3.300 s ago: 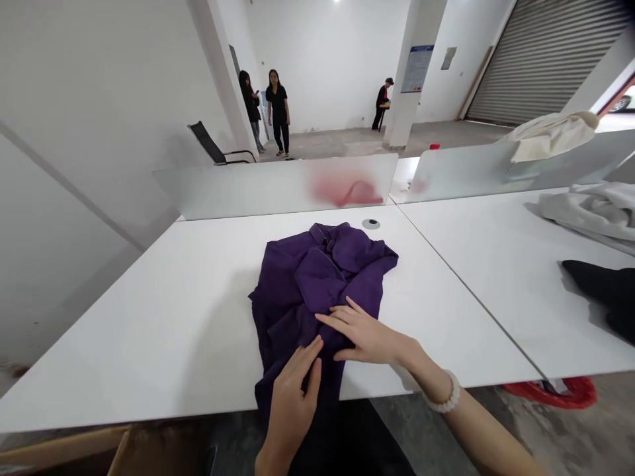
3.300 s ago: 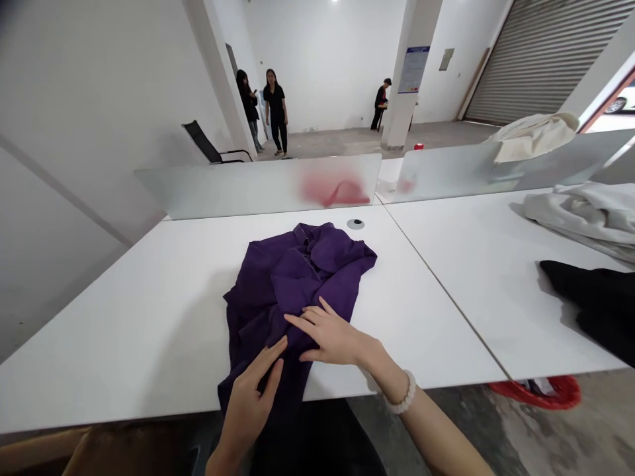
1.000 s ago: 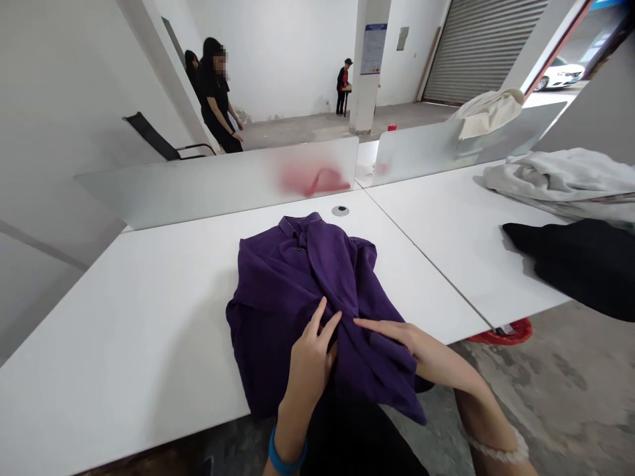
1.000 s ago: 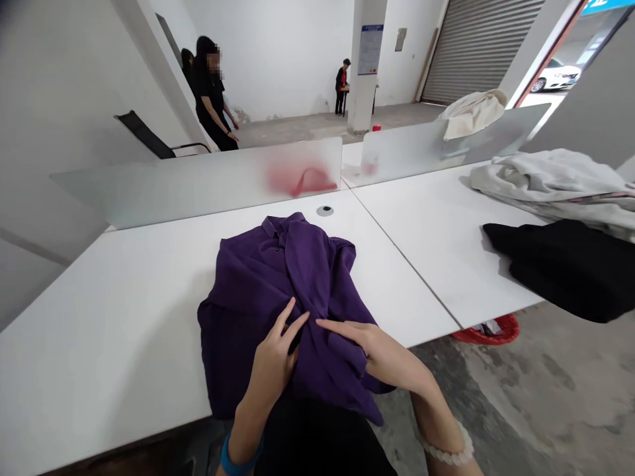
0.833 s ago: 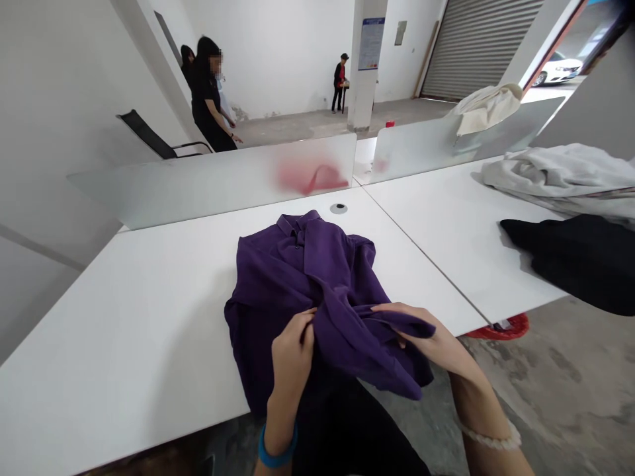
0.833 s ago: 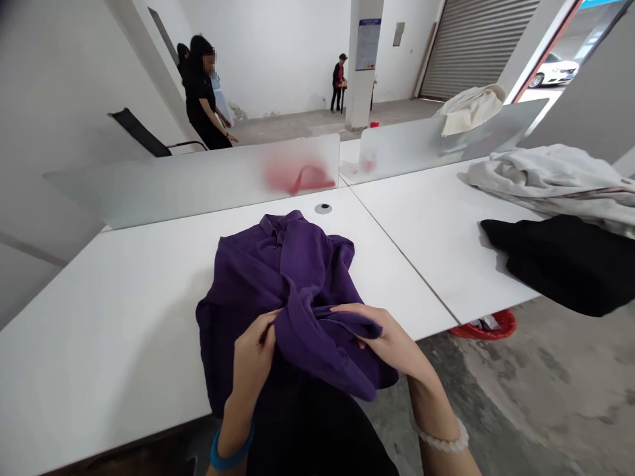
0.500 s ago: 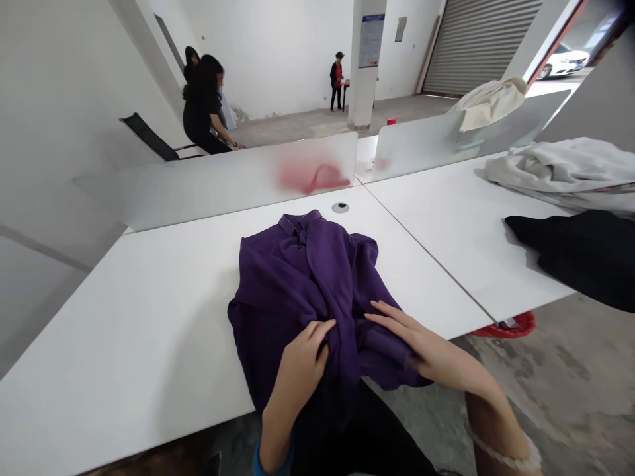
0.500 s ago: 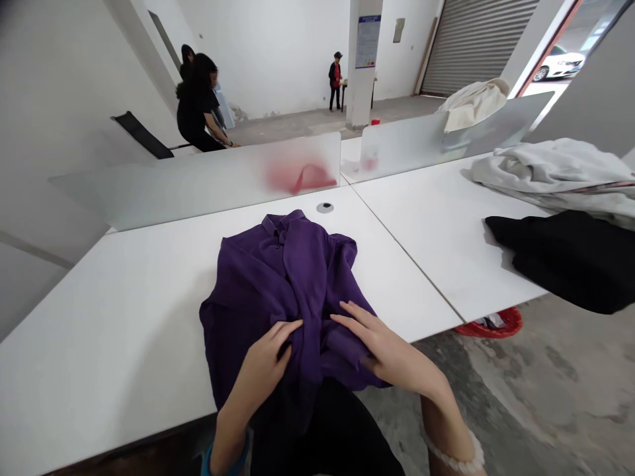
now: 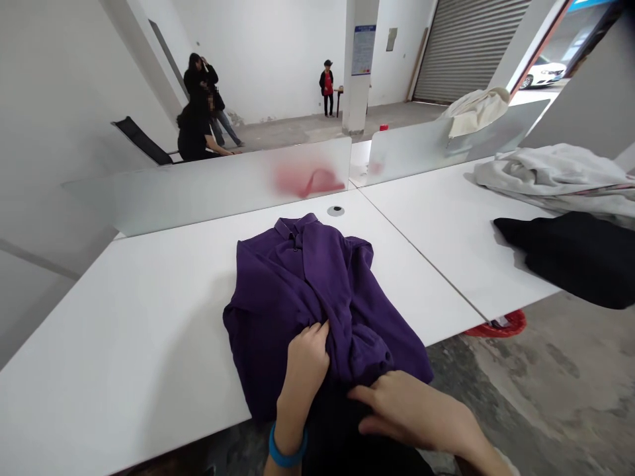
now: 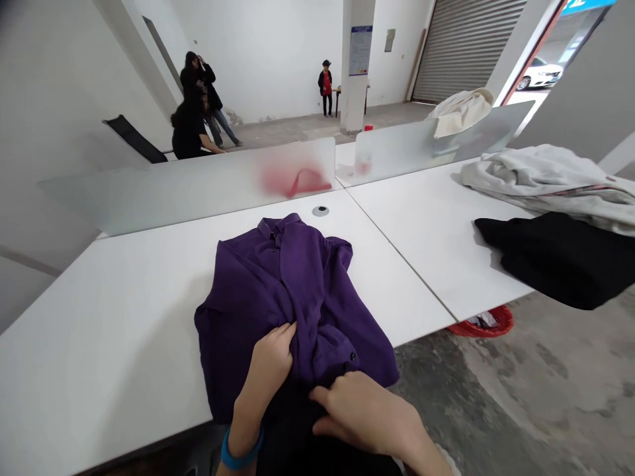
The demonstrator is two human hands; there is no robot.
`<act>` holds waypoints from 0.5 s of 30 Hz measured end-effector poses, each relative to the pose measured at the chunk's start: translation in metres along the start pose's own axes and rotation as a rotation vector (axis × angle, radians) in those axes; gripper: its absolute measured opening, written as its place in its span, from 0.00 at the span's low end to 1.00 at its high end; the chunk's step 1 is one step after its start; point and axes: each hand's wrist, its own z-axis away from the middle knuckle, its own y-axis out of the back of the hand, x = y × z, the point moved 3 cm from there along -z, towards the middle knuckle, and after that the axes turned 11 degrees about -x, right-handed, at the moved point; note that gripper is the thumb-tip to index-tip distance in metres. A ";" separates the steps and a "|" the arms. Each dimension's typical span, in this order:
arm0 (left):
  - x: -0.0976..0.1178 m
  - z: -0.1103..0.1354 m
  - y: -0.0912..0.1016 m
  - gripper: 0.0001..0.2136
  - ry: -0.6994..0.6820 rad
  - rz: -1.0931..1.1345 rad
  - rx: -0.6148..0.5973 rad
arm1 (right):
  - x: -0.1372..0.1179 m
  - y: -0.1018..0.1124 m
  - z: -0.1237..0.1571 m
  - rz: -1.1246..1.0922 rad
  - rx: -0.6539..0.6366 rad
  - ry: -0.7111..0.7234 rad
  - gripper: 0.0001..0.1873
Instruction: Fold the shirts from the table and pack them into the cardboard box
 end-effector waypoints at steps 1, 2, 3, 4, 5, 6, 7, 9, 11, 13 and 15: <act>-0.001 -0.001 0.000 0.25 0.014 0.018 0.001 | 0.002 -0.002 -0.003 0.015 -0.021 -0.081 0.15; -0.001 -0.001 -0.001 0.25 0.032 0.028 0.003 | 0.003 -0.005 -0.006 0.028 -0.049 -0.146 0.17; 0.000 -0.002 -0.001 0.25 0.049 0.033 0.007 | 0.002 -0.008 -0.010 0.032 -0.071 -0.193 0.19; 0.000 -0.003 -0.001 0.25 0.065 0.036 0.014 | 0.000 -0.011 -0.015 0.019 -0.064 -0.226 0.20; 0.001 -0.003 -0.001 0.26 0.079 0.041 0.023 | -0.002 -0.016 -0.021 0.006 -0.049 -0.260 0.21; 0.001 -0.004 -0.001 0.27 0.090 0.049 0.030 | -0.003 -0.023 -0.028 -0.005 -0.033 -0.300 0.22; 0.002 -0.004 -0.002 0.28 0.096 0.062 0.035 | -0.004 -0.032 -0.034 -0.012 -0.019 -0.345 0.23; 0.003 -0.004 -0.003 0.30 0.082 0.106 0.039 | -0.003 -0.052 -0.045 -0.028 -0.005 -0.404 0.22; 0.002 -0.004 -0.005 0.30 0.044 0.179 0.048 | -0.002 -0.068 -0.049 -0.065 0.024 -0.400 0.17; -0.001 -0.004 -0.005 0.29 0.012 0.277 0.065 | -0.002 -0.071 -0.045 -0.143 0.070 -0.334 0.15; -0.007 -0.002 -0.002 0.27 0.014 0.369 0.077 | -0.004 -0.061 -0.033 -0.265 0.086 -0.238 0.14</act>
